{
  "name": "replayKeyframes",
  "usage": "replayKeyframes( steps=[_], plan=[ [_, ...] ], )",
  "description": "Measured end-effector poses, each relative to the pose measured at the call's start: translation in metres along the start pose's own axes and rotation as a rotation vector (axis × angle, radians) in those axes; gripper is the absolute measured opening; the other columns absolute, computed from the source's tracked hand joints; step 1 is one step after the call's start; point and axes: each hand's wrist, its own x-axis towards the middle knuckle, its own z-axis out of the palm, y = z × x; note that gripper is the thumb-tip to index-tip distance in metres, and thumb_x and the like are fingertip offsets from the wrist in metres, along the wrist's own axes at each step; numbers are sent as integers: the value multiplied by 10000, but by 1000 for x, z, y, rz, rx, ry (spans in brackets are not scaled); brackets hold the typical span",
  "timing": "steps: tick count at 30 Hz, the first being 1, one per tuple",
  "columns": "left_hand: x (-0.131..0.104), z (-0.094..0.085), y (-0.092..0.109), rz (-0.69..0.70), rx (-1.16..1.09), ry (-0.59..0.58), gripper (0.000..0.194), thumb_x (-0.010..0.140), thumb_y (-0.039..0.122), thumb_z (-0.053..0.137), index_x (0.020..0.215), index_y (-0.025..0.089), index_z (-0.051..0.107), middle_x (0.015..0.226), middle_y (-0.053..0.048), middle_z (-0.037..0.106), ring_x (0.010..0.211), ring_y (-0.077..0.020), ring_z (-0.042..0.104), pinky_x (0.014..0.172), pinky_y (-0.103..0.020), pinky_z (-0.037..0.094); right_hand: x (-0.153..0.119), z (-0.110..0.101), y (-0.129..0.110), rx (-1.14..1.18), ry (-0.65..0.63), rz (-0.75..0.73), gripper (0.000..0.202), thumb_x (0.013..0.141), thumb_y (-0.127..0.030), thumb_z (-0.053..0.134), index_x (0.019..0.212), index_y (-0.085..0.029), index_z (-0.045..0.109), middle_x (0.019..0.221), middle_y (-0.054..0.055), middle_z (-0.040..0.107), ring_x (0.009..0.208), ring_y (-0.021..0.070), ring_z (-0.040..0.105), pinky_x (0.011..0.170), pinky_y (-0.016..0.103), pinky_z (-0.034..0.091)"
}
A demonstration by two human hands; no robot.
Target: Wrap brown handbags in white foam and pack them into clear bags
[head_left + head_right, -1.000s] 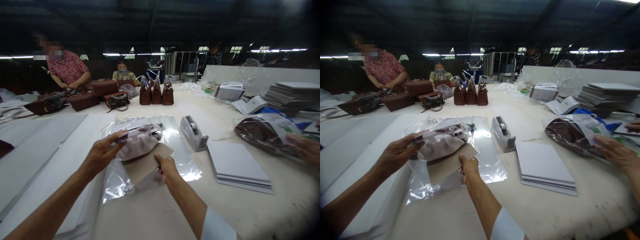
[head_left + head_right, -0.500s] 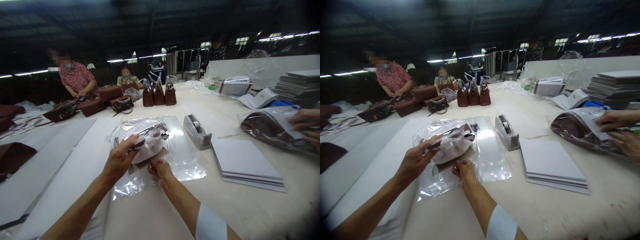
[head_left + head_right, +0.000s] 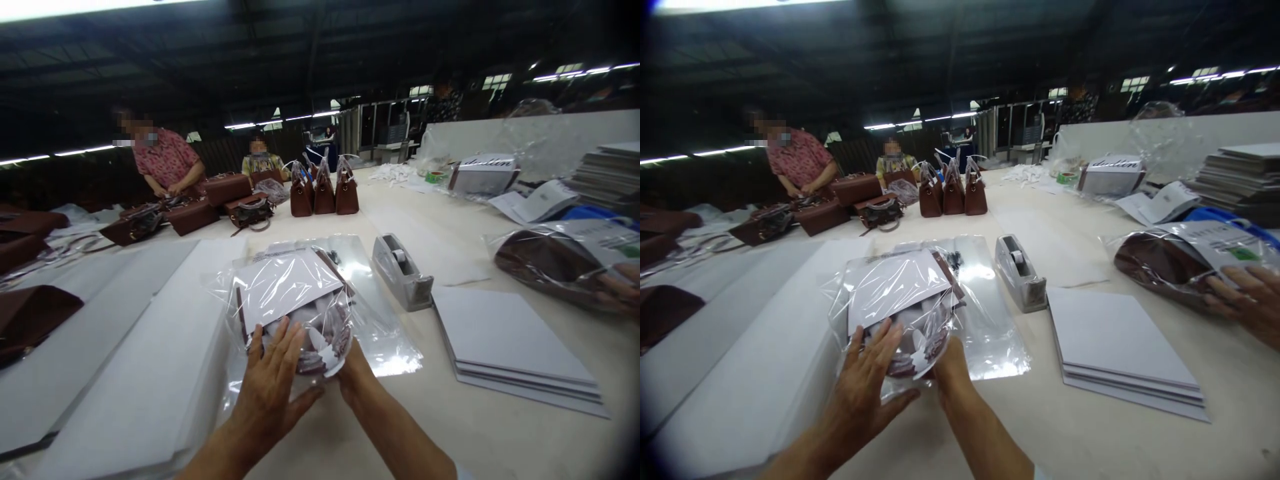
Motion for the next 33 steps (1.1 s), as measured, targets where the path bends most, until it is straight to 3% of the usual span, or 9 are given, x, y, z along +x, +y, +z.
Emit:
replayKeyframes(
  steps=[4, 8, 11, 14, 18, 20, 25, 29, 33],
  plan=[
    [-4, 3, 0, -87, 40, 20, 872, 676, 503, 666, 1340, 122, 247, 1265, -163, 461, 1211, -350, 375, 1029, -631, 124, 3, 11, -29, -58, -125, -55, 223, 722, -294, 534, 769, -97, 627, 604, 44, 571, 524, 126, 508, 482, 219, 386],
    [7, 3, -23, -153, 224, 155, 629, 787, 238, 601, 1316, 135, 277, 1182, -127, 542, 1154, -270, 464, 1042, -572, 193, 9, 26, -63, -192, -231, -188, 234, 759, -170, 398, 779, -110, 624, 618, 28, 572, 477, 93, 459, 446, 193, 333],
    [20, 1, -45, -173, 254, 185, 406, 804, 218, 560, 1183, 143, 439, 1089, -81, 600, 1086, -233, 523, 1033, -507, 266, 13, 18, -74, -382, -287, -316, 253, 804, -185, 409, 681, -114, 618, 602, 39, 567, 536, 131, 505, 535, 248, 401],
    [25, 2, -61, -155, 223, 139, 297, 785, 164, 530, 1082, 153, 520, 1025, -71, 622, 1031, -233, 553, 929, -437, 408, 14, -8, -60, -685, -332, -553, 209, 774, -192, 554, 961, -130, 622, 925, 75, 615, 852, 211, 554, 765, 349, 436],
    [17, 9, -72, -141, 174, 91, 331, 748, 43, 471, 1055, 140, 547, 1036, -83, 616, 1050, -233, 545, 890, -393, 468, 20, -36, -18, -1314, -321, -967, 763, 613, -230, 772, 1271, -114, 403, 1264, 127, 443, 1172, 279, 373, 781, 364, 475],
    [14, 11, -75, -152, 151, 86, 376, 730, 7, 444, 1070, 136, 541, 1066, -88, 603, 1076, -222, 532, 900, -373, 474, 27, -36, 0, -1484, -261, -1049, 722, 615, -242, 776, 1234, -87, 437, 1206, 151, 479, 1125, 289, 411, 711, 352, 492],
    [12, 7, -79, -184, 64, 75, 455, 712, -11, 409, 1132, 134, 505, 1135, -103, 566, 1117, -205, 506, 937, -357, 458, 54, -16, -3, -1675, -282, -1138, 79, 739, -28, 559, 747, -97, 597, 725, 98, 582, 691, 235, 523, 626, 383, 431],
    [12, 2, -84, -203, 0, 31, 396, 776, 77, 466, 1169, 124, 478, 1170, -121, 537, 1160, -222, 466, 973, -379, 425, 64, -12, -33, -1597, -418, -1222, 154, 847, -58, 441, 887, -118, 577, 870, 83, 581, 792, 178, 502, 742, 332, 393],
    [13, 0, -94, -241, -69, 62, 341, 814, 149, 489, 1155, 150, 490, 1159, -89, 550, 1133, -200, 492, 988, -339, 413, 62, -25, -44, -1555, -619, -1346, 217, 803, -315, 604, 888, -118, 568, 812, 47, 550, 740, 166, 450, 691, 298, 371]
  ],
)
